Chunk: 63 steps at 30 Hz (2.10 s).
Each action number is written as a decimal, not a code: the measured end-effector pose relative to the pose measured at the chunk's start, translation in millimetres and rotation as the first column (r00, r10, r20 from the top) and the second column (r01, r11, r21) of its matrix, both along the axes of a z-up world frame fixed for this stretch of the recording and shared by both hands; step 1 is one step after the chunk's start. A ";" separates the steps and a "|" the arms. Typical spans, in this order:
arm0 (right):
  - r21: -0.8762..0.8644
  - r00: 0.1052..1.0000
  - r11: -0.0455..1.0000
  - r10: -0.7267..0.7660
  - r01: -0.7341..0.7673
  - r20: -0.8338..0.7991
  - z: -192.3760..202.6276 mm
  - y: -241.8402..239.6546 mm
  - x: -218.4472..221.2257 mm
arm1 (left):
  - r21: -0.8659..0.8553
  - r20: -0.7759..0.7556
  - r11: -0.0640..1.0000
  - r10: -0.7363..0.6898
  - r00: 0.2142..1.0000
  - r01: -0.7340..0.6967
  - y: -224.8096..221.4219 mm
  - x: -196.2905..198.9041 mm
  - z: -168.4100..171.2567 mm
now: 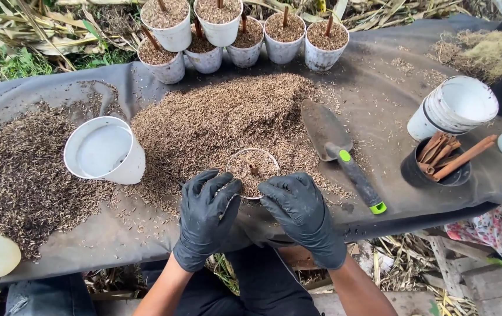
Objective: Filling small plastic pots with soil using a hand trowel and planting plant cuttings into the soil.
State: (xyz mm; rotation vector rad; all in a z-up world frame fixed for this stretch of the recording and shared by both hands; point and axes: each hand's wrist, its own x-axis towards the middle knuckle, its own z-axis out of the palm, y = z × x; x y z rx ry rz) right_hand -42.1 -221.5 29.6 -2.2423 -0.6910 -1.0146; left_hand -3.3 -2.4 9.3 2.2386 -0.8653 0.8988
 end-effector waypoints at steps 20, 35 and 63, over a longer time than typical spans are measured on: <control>-0.069 1.000 0.997 -0.018 0.017 -0.025 -9.3 -14.9 15.4 | 0.055 -0.232 0.995 -0.069 0.970 0.084 -2.2 2.7 1.0; -0.171 0.949 0.985 -0.019 -0.037 -0.316 -85.9 -56.0 46.3 | 0.157 -0.441 0.967 -0.113 0.891 0.200 -5.5 14.0 25.1; -0.359 0.928 0.931 -0.082 -0.058 -0.364 -19.2 -37.6 28.4 | 0.285 -0.299 0.941 -0.093 0.950 0.182 4.9 17.2 14.3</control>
